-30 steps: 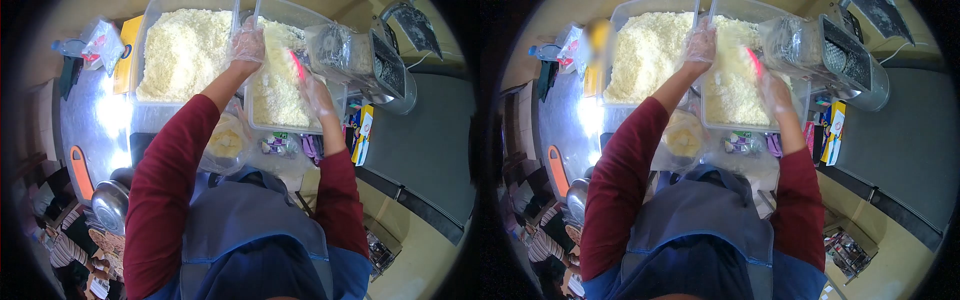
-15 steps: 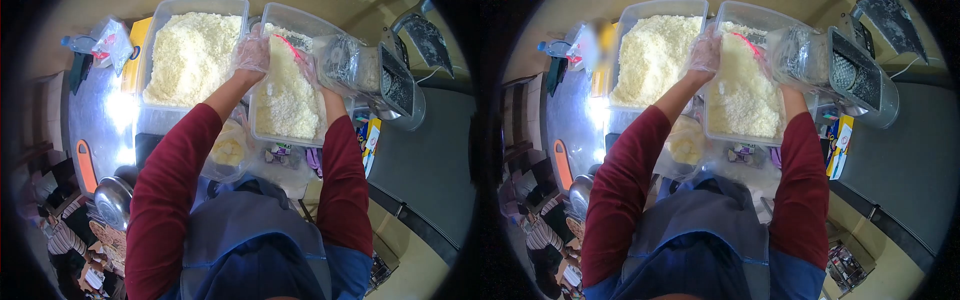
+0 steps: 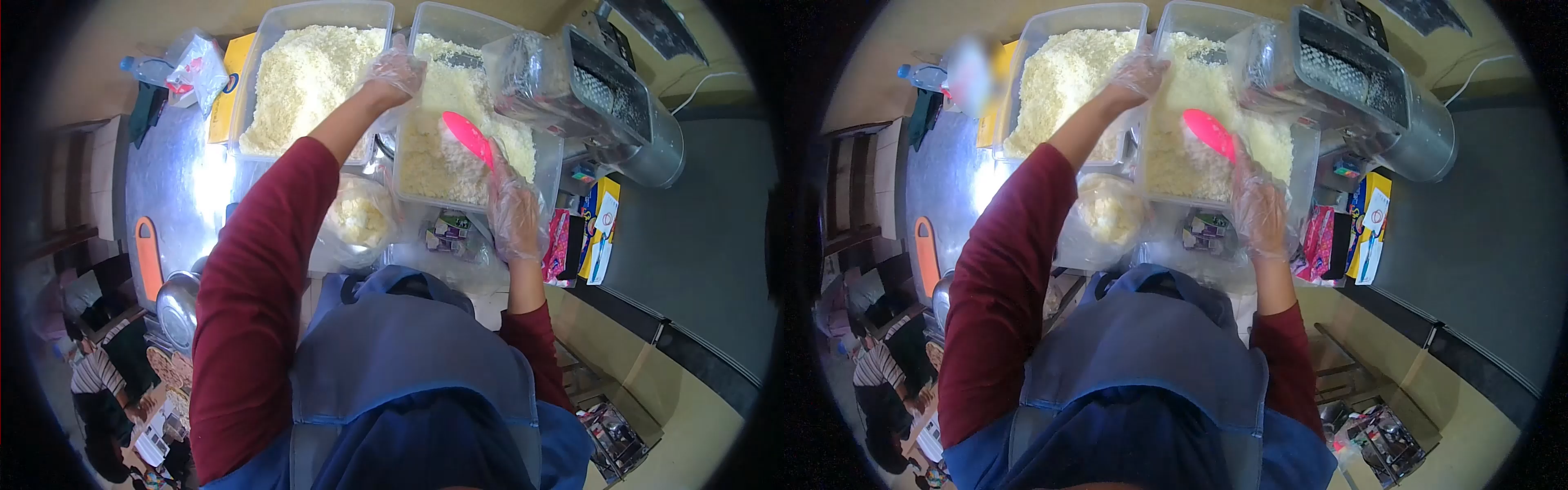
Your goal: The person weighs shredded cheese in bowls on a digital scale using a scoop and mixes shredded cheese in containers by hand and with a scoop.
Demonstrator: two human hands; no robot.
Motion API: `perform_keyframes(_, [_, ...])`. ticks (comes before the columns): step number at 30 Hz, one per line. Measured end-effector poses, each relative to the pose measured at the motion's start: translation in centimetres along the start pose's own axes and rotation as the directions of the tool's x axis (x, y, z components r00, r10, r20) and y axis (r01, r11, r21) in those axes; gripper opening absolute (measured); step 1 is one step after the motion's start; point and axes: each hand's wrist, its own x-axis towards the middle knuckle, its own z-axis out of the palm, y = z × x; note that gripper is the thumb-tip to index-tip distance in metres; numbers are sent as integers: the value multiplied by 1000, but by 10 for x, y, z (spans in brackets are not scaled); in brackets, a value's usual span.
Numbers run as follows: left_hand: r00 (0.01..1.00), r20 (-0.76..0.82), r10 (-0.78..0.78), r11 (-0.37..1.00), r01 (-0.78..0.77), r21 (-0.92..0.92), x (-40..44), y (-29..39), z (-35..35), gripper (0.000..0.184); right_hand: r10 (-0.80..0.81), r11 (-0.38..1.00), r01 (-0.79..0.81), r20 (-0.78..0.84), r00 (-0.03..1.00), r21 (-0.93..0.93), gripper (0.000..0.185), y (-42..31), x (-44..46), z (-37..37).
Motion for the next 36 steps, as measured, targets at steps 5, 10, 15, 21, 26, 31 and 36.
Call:
perform_keyframes(5, [993,-95,-73,976,51,-212,-53,2,-38,55,61,995,-72,148,987,67,46,25,-3,-17])
perform_keyframes(10, [953,-301,38,958,-120,-260,-99,16,-46,48,16,995,-12,-37,999,100,42,61,0,9])
perform_keyframes(15, [980,-182,82,985,-107,-136,-133,47,-41,24,86,995,-84,-35,996,53,39,58,-1,11])
perform_keyframes(21, [987,113,113,946,-142,293,-134,66,-18,13,50,998,-49,-14,999,33,39,62,-2,13])
perform_keyframes(26, [977,117,179,913,-210,350,-121,66,5,14,8,999,-7,-34,999,42,39,67,-3,16])
perform_keyframes(31, [958,114,264,879,-287,381,-119,72,15,11,32,998,-31,-22,999,50,39,67,-4,16])
perform_keyframes(36, [976,151,154,912,-200,359,-120,81,0,16,24,998,-22,-22,999,65,40,70,-6,20])
